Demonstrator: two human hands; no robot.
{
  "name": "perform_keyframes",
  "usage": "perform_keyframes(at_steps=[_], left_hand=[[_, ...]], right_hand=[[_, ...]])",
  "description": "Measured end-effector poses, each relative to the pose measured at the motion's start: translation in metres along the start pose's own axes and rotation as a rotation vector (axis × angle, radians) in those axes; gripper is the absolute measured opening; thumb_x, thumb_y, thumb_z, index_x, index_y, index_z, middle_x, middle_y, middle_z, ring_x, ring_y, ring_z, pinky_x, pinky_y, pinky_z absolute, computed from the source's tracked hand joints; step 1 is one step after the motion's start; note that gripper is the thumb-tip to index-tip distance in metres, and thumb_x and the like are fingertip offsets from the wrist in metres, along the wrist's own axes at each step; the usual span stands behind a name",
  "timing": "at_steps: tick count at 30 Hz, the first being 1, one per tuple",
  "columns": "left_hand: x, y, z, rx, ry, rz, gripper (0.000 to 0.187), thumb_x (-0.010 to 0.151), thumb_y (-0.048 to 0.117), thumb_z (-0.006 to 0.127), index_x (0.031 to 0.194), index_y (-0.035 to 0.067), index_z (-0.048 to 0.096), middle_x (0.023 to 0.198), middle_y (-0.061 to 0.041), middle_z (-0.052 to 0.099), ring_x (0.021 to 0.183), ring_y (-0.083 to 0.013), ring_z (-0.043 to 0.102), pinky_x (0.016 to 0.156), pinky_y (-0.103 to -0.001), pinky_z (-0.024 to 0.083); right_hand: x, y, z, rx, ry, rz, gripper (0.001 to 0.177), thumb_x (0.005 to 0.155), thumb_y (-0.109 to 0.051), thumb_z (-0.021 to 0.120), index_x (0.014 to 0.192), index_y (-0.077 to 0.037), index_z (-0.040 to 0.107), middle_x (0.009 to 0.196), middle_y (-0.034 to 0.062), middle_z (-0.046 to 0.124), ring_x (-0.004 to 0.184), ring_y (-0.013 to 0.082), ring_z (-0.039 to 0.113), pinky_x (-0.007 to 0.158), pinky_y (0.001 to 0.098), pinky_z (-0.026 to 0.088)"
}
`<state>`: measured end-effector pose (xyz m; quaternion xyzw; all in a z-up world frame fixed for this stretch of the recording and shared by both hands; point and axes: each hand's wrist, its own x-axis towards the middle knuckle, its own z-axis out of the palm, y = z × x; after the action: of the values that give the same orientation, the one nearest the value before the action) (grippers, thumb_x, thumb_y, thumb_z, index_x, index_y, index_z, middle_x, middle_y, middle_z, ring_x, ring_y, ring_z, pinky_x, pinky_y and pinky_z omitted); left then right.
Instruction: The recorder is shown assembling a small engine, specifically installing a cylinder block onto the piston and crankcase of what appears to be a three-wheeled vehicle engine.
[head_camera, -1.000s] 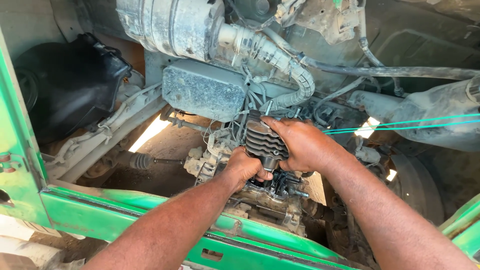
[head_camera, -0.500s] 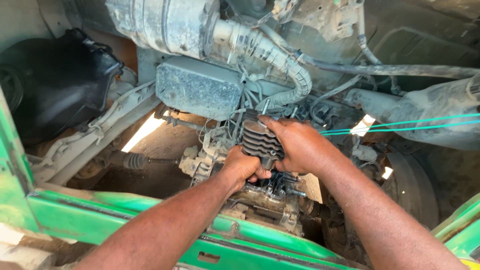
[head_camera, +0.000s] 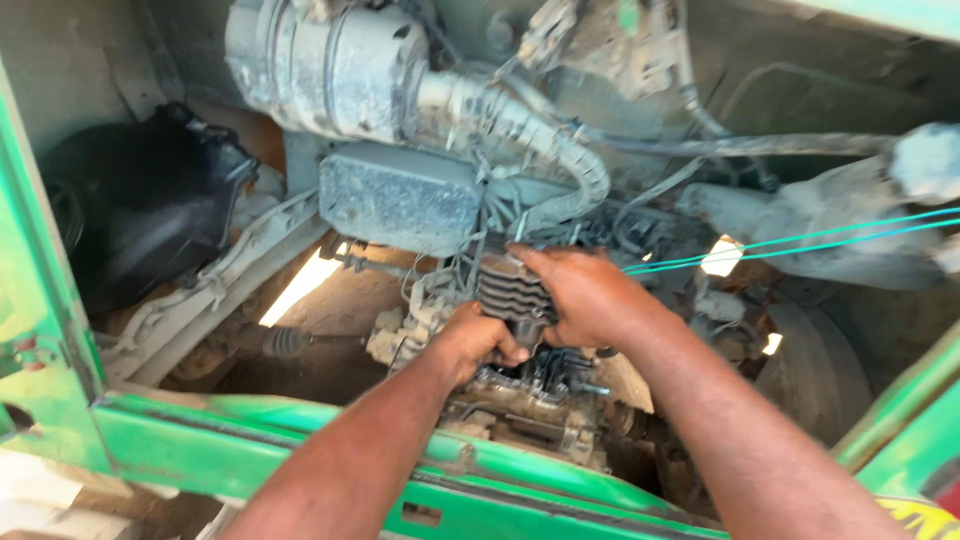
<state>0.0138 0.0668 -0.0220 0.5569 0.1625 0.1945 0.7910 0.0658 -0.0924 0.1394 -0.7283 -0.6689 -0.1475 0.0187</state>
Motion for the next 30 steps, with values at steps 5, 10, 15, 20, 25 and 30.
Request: perform_keyframes(at_steps=[5,10,15,20,25,30], left_hand=[[-0.004,0.009,-0.013,-0.148,0.113,-0.124,0.029,0.082,-0.008,0.056,0.110,-0.005,0.062,0.107,-0.022,0.070,0.082,-0.0334,0.077,0.070,-0.046,0.066],[-0.020,0.027,-0.004,-0.028,0.185,-0.289,0.042,0.103,0.036,0.056,0.118,-0.002,0.062,0.109,-0.027,0.072,0.092,-0.0358,0.078,0.074,-0.041,0.068],[-0.008,0.028,0.004,-0.208,0.060,-0.373,0.077,0.094,0.069,0.040,0.133,0.007,0.063,0.130,-0.025,0.064,0.113,-0.0371,0.065,0.090,-0.058,0.059],[-0.046,0.074,0.009,-0.352,0.042,-0.452,0.114,0.081,0.092,0.033,0.144,-0.001,0.057,0.147,-0.033,0.050,0.131,-0.0477,0.054,0.101,-0.068,0.045],[-0.049,0.093,0.013,-0.210,-0.002,-0.461,0.120,0.064,0.097,0.040,0.147,0.011,0.050,0.153,-0.033,0.048,0.138,-0.0566,0.048,0.102,-0.077,0.039],[-0.043,0.100,0.015,-0.169,0.072,-0.480,0.128,0.068,0.096,0.052,0.157,0.006,0.037,0.155,-0.040,0.042,0.140,-0.0590,0.044,0.100,-0.078,0.041]], right_hand=[[0.000,0.000,-0.004,-0.015,-0.034,0.032,0.112,0.056,-0.019,0.093,0.152,-0.018,0.036,0.123,0.0193,0.065,0.116,0.0389,0.062,0.100,0.0483,0.049],[-0.003,-0.008,-0.005,-0.017,-0.068,0.067,0.113,0.058,-0.020,0.092,0.155,-0.021,0.033,0.125,0.0171,0.064,0.119,0.0366,0.061,0.104,0.0479,0.046],[-0.038,-0.017,-0.003,-0.079,0.332,-0.104,0.110,0.053,-0.024,0.095,0.147,-0.007,0.041,0.117,0.0230,0.065,0.111,0.0444,0.061,0.097,0.0550,0.047],[-0.080,0.005,0.064,0.634,0.986,0.531,0.065,0.085,-0.030,0.084,0.141,-0.008,0.061,0.111,0.0246,0.070,0.098,0.0422,0.062,0.083,0.0451,0.047],[-0.069,0.032,0.077,1.536,0.519,1.235,0.093,0.074,-0.075,0.063,0.146,-0.017,0.050,0.109,0.0215,0.072,0.100,0.0333,0.067,0.086,0.0492,0.049],[-0.039,0.047,0.094,1.892,0.107,1.133,0.104,0.074,-0.094,0.038,0.143,-0.018,0.056,0.125,0.0220,0.064,0.113,0.0380,0.059,0.102,0.0556,0.042]])
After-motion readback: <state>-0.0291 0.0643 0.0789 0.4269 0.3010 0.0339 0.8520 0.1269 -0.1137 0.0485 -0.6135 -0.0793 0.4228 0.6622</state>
